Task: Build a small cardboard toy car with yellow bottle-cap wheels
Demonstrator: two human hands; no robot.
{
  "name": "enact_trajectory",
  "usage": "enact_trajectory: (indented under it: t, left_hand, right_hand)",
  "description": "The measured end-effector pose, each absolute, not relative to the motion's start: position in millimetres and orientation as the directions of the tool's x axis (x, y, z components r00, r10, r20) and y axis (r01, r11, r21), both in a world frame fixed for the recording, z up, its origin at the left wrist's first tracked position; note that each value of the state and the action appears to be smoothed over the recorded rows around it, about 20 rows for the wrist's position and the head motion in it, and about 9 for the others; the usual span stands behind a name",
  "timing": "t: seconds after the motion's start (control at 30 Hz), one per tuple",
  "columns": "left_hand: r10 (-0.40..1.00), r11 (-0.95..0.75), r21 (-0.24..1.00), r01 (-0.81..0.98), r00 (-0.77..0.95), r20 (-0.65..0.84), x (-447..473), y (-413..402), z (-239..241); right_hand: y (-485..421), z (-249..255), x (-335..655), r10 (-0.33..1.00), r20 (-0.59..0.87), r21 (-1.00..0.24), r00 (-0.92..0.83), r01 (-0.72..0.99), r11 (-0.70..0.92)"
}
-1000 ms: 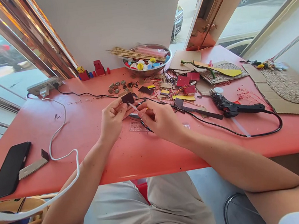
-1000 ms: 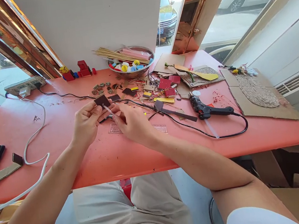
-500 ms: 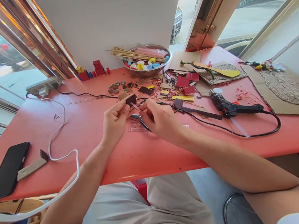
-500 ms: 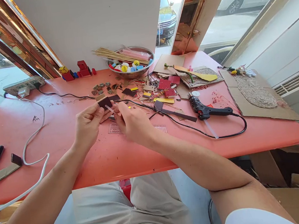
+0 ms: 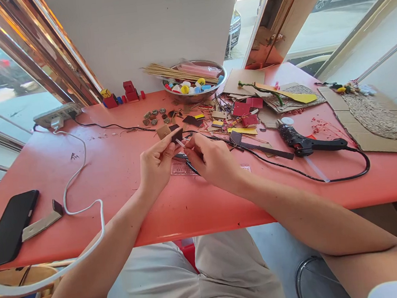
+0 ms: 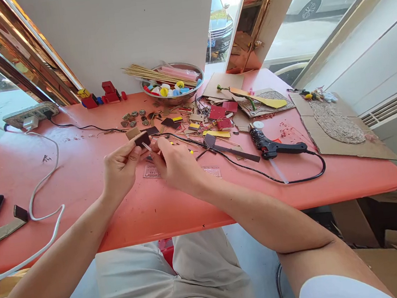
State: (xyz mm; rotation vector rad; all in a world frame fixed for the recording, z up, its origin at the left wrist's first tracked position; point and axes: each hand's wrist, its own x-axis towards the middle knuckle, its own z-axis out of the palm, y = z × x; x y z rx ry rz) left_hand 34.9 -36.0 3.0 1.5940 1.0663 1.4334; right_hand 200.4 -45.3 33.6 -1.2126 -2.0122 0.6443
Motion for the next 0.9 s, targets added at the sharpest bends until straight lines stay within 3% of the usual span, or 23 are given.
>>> enact_trajectory:
  t: [0.27,0.57,0.9]
  left_hand:
    - [0.885,-0.461,0.857,0.229,0.047,0.463,29.9,-37.6,3.6]
    - [0.904,-0.428,0.901,0.076,0.057,0.424,32.5,-35.4,2.1]
    - [0.894,-0.449,0.885,0.125,0.068,0.444,28.5,-34.6,0.4]
  right_hand:
    - [-42.4,28.7,197.4,0.920,0.243,-0.870,-0.308,0.351,0.347]
    - [-39.0,32.5,199.2,0.911,0.132,-0.988,-0.390,0.027,0.155]
    - [-38.5,33.4,199.6,0.841,-0.055,-0.921,-0.539,-0.297,-0.251]
